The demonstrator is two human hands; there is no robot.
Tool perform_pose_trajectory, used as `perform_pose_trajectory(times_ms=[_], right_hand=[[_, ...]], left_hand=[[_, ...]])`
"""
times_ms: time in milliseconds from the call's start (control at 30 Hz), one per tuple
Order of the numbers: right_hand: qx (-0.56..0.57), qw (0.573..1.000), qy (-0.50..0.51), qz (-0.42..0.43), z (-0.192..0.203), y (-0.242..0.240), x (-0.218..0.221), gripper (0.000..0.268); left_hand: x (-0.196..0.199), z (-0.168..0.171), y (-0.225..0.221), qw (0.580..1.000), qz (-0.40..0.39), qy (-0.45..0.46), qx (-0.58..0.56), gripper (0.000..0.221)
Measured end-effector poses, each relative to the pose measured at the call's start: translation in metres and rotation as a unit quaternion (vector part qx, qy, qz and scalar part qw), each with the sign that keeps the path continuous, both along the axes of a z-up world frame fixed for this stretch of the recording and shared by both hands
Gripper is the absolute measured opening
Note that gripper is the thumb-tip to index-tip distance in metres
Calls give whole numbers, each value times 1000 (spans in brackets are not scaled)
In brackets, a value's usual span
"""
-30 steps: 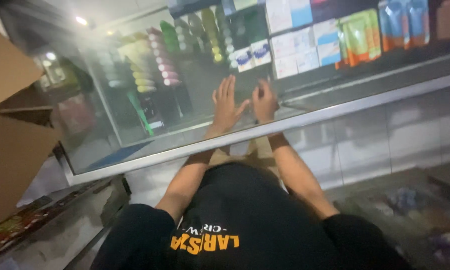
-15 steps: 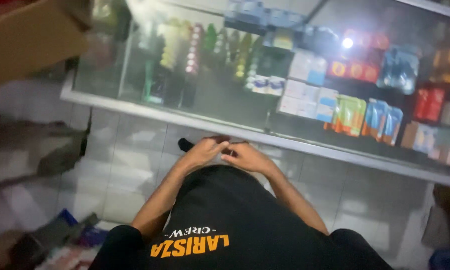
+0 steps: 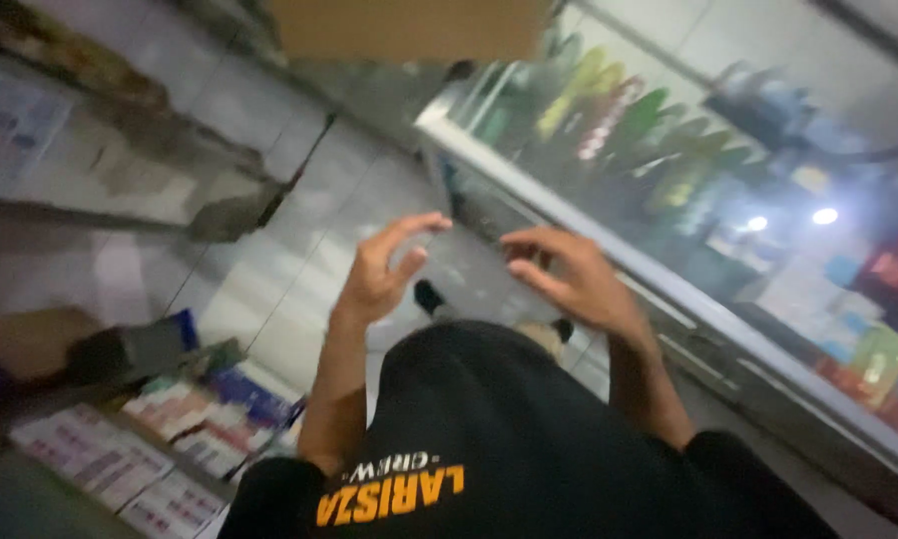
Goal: The person takes small boxes from a cardboard box and places them into a glass display case. They repeatedly reach into the box, pick up a small package, and arrange it on the shelf inside the case.
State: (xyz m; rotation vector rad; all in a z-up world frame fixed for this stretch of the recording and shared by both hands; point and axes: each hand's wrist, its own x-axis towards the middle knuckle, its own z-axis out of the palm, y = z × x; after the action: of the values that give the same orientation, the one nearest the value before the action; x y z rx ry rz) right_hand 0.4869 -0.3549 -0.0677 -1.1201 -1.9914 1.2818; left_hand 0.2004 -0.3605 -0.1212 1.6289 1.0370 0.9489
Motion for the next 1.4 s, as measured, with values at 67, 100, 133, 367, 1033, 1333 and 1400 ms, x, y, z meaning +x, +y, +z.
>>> perform_pose_trajectory(times_ms=[67, 100, 133, 367, 1033, 1333, 1400], right_hand=[[60, 997, 46, -11, 2, 8, -29, 26], [62, 997, 46, -7, 2, 10, -42, 26], [52, 996, 63, -20, 4, 14, -54, 27], [139, 980, 129, -62, 26, 58, -126, 22], [374, 799, -462, -94, 88, 414, -194, 88], [221, 813, -531, -98, 72, 471, -202, 73], [239, 772, -582, -90, 69, 470, -206, 80]], left_hand=[[-40, 3, 6, 995, 28, -7, 95, 49], [-53, 5, 9, 995, 33, -7, 97, 49], [-65, 8, 13, 994, 41, -1, 106, 49], [-117, 42, 75, 983, -26, -20, 178, 54], [-224, 108, 375, 934, -145, 55, 322, 60], [-196, 116, 504, 873, -203, 109, 430, 66], [-193, 121, 517, 867, -210, 112, 437, 63]])
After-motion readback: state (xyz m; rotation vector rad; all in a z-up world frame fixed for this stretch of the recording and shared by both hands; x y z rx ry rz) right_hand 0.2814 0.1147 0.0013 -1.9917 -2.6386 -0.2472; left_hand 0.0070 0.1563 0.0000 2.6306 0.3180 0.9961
